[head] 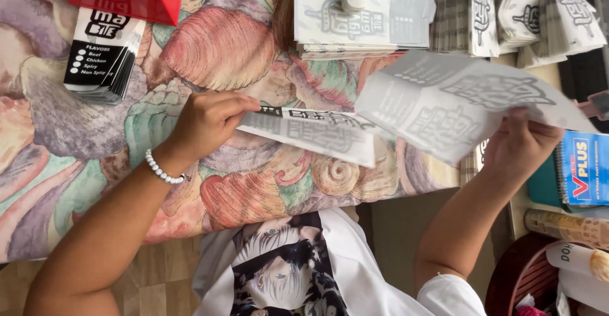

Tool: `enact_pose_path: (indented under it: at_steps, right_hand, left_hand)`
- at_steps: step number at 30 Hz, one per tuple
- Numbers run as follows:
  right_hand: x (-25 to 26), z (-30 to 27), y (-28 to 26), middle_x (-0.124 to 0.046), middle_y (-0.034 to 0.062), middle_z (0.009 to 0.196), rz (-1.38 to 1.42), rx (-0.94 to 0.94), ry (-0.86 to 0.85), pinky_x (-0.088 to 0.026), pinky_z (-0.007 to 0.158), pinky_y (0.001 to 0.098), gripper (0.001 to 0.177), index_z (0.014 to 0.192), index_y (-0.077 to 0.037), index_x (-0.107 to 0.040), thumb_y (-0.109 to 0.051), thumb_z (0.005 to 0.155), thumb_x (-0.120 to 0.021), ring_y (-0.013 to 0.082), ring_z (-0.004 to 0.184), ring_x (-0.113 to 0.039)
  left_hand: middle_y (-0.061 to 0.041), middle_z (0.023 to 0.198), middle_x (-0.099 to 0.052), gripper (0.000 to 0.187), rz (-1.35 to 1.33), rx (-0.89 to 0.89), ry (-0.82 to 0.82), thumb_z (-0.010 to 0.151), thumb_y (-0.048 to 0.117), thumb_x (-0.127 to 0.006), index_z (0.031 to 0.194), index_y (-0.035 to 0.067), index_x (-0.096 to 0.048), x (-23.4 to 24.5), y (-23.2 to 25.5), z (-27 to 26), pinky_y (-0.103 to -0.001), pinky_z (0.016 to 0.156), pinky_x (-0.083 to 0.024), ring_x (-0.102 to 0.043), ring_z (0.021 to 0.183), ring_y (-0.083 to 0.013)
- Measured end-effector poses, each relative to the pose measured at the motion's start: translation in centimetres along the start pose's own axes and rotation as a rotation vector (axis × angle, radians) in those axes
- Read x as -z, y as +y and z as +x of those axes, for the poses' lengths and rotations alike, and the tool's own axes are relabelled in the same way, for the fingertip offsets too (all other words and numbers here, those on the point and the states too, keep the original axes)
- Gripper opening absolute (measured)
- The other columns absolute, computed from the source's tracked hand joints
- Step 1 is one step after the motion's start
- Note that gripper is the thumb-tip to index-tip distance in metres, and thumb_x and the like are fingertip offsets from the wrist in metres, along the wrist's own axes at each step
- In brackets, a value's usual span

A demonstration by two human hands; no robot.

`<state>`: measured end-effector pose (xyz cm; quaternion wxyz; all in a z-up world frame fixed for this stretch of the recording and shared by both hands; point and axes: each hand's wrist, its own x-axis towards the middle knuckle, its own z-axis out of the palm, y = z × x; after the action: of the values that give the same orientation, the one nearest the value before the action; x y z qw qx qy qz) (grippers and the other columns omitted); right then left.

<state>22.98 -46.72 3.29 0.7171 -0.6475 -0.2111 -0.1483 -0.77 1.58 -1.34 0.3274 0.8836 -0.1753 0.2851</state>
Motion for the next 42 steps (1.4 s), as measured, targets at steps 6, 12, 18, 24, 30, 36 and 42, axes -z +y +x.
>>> enact_pose_path:
  at_steps: [6, 12, 18, 24, 30, 36, 42]
  right_hand:
    - [-0.3, -1.1, 5.0, -0.068, 0.0044, 0.098, -0.166, -0.037, -0.217, -0.056, 0.089, 0.0261, 0.018, 0.106, -0.008, -0.068, 0.009, 0.102, -0.065, 0.0131, 0.093, -0.066]
    - [-10.0, -7.0, 5.1, -0.07, 0.0293, 0.093, 0.049, -0.1, -0.372, -0.052, 0.103, 0.0568, 0.016, 0.086, 0.008, -0.069, -0.004, 0.084, -0.079, 0.0462, 0.107, -0.069]
    - [-13.1, -6.8, 0.2, -0.069, 0.0161, 0.135, -0.286, 0.029, -0.886, -0.035, 0.116, 0.0559, 0.039, 0.108, -0.009, -0.078, -0.01, 0.071, -0.089, 0.0506, 0.143, -0.044]
    - [-8.2, -6.9, -4.7, -0.047, 0.0324, 0.151, -0.658, 0.016, -0.789, -0.037, 0.111, 0.0657, 0.063, 0.139, -0.006, -0.061, 0.003, 0.077, -0.073, 0.0595, 0.14, -0.038]
    - [1.1, -6.0, -2.3, -0.04, 0.0341, 0.151, -1.09, 0.207, -0.191, -0.042, 0.109, 0.0662, 0.059, 0.143, 0.003, -0.062, -0.004, 0.089, -0.084, 0.0573, 0.138, -0.041]
    - [6.7, -5.8, 0.8, -0.051, 0.0299, 0.139, -1.106, 0.275, -0.009, -0.047, 0.103, 0.0622, 0.057, 0.139, 0.001, -0.063, -0.012, 0.091, -0.089, 0.0527, 0.129, -0.052]
    - [5.2, -5.9, 0.6, -0.068, 0.0222, 0.118, -1.064, 0.193, 0.006, -0.056, 0.086, 0.051, 0.033, 0.127, 0.001, -0.074, -0.013, 0.099, -0.086, 0.0469, 0.107, -0.068]
  left_hand:
    - [-0.009, 0.09, -0.078, 0.045, 0.0, -0.055, -0.12, 0.086, 0.047, -0.076, 0.09, 0.003, -0.078, 1.0, 1.4, 1.1, -0.046, 0.092, -0.061, -0.076, 0.08, -0.0241]
    - [-0.027, 0.115, -0.068, 0.065, -0.15, 0.044, 0.322, 0.103, 0.05, -0.053, 0.128, -0.009, -0.056, 0.0, -1.0, -0.1, -0.051, 0.088, -0.058, -0.068, 0.104, -0.0422]
    - [-0.026, 0.145, -0.049, 0.084, -0.025, -0.12, -0.135, 0.085, 0.071, -0.063, 0.137, 0.005, -0.058, 0.0, 2.3, 4.1, -0.06, 0.112, -0.04, -0.046, 0.136, -0.0468]
    - [-0.019, 0.142, -0.055, 0.097, 0.304, -0.031, -0.487, 0.069, 0.064, -0.079, 0.147, 0.011, -0.051, -4.0, 3.5, 2.0, -0.057, 0.112, -0.034, -0.052, 0.131, -0.0373]
    - [-0.008, 0.126, -0.058, 0.096, 0.245, 0.272, -0.535, 0.059, 0.038, -0.091, 0.144, 0.02, -0.051, -4.3, 4.3, 2.9, -0.048, 0.094, -0.046, -0.06, 0.109, -0.0317]
    - [-0.015, 0.119, -0.059, 0.1, -0.047, 0.497, -0.665, 0.066, 0.017, -0.083, 0.155, 0.02, -0.037, -3.3, 5.9, 5.8, -0.054, 0.093, -0.051, -0.066, 0.105, -0.0433]
    - [-0.024, 0.121, -0.057, 0.086, -0.136, 0.478, -0.502, 0.077, 0.013, -0.083, 0.153, 0.019, -0.044, -2.9, 4.2, 8.6, -0.04, 0.065, -0.058, -0.063, 0.057, -0.0239]
